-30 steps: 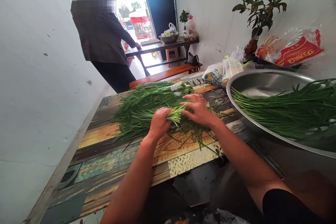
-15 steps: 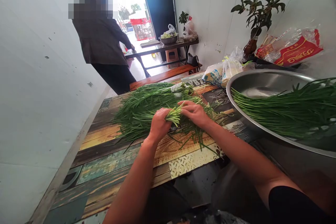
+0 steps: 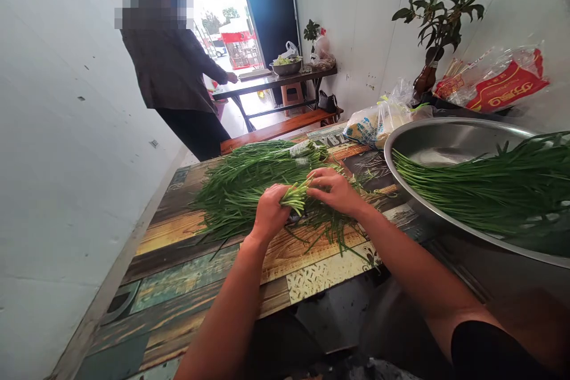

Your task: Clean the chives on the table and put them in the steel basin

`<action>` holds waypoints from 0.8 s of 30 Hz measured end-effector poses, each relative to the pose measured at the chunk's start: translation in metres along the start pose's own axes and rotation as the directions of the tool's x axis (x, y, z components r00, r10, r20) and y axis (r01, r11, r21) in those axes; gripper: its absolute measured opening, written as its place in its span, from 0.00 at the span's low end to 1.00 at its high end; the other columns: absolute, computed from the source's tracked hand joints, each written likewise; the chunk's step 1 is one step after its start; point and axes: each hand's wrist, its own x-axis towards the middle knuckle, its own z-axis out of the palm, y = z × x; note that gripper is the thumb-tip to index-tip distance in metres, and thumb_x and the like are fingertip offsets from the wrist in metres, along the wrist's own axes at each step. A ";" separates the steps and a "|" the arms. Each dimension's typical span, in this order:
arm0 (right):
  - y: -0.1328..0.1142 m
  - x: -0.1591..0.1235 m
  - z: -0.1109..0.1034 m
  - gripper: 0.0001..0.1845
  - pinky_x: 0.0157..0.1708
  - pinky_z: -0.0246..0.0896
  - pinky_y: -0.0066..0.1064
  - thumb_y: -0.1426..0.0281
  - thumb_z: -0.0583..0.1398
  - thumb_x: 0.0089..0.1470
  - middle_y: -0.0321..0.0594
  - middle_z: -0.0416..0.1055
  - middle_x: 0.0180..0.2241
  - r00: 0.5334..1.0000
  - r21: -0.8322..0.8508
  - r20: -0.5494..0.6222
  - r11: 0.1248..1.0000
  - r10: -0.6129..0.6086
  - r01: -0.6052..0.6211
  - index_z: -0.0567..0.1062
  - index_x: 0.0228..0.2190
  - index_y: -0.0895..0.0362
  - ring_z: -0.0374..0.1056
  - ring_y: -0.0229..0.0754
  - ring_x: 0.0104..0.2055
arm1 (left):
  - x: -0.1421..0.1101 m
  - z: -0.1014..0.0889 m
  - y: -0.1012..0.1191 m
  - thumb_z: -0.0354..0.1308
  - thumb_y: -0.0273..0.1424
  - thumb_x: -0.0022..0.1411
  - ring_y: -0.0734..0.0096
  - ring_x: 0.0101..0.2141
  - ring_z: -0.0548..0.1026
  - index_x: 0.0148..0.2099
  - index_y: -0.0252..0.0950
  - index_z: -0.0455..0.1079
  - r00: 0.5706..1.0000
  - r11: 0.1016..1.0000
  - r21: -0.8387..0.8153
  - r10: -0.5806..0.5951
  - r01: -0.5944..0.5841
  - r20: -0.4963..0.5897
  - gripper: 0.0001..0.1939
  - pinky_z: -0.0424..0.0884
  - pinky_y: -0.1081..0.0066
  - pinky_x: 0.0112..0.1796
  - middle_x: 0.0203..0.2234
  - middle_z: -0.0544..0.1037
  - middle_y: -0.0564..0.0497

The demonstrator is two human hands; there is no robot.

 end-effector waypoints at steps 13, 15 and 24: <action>-0.004 -0.002 0.009 0.08 0.39 0.65 0.32 0.65 0.63 0.46 0.43 0.71 0.39 0.985 0.282 0.044 0.944 0.168 -0.174 0.80 0.27 0.57 0.68 0.40 0.41 | 0.001 0.003 0.003 0.52 0.21 0.52 0.66 0.37 0.73 0.36 0.39 0.74 0.999 0.999 0.038 0.014 -0.015 0.030 0.13 0.67 0.68 0.42 0.33 0.79 0.50; -0.005 -0.002 0.010 0.08 0.38 0.65 0.32 0.66 0.63 0.46 0.43 0.71 0.40 0.984 0.290 0.041 0.940 0.176 -0.180 0.80 0.27 0.58 0.68 0.41 0.41 | 0.001 0.004 0.003 0.52 0.21 0.53 0.66 0.36 0.73 0.36 0.38 0.74 0.999 0.999 0.043 0.027 -0.028 0.018 0.13 0.66 0.68 0.42 0.33 0.79 0.50; 0.005 0.001 -0.001 0.11 0.33 0.64 0.30 0.62 0.63 0.48 0.43 0.72 0.39 0.958 0.272 -0.130 0.938 0.255 -0.213 0.77 0.25 0.58 0.67 0.41 0.40 | 0.000 0.005 0.001 0.52 0.20 0.52 0.66 0.36 0.73 0.37 0.37 0.74 0.999 0.998 0.061 0.014 -0.016 0.029 0.13 0.66 0.67 0.41 0.33 0.79 0.49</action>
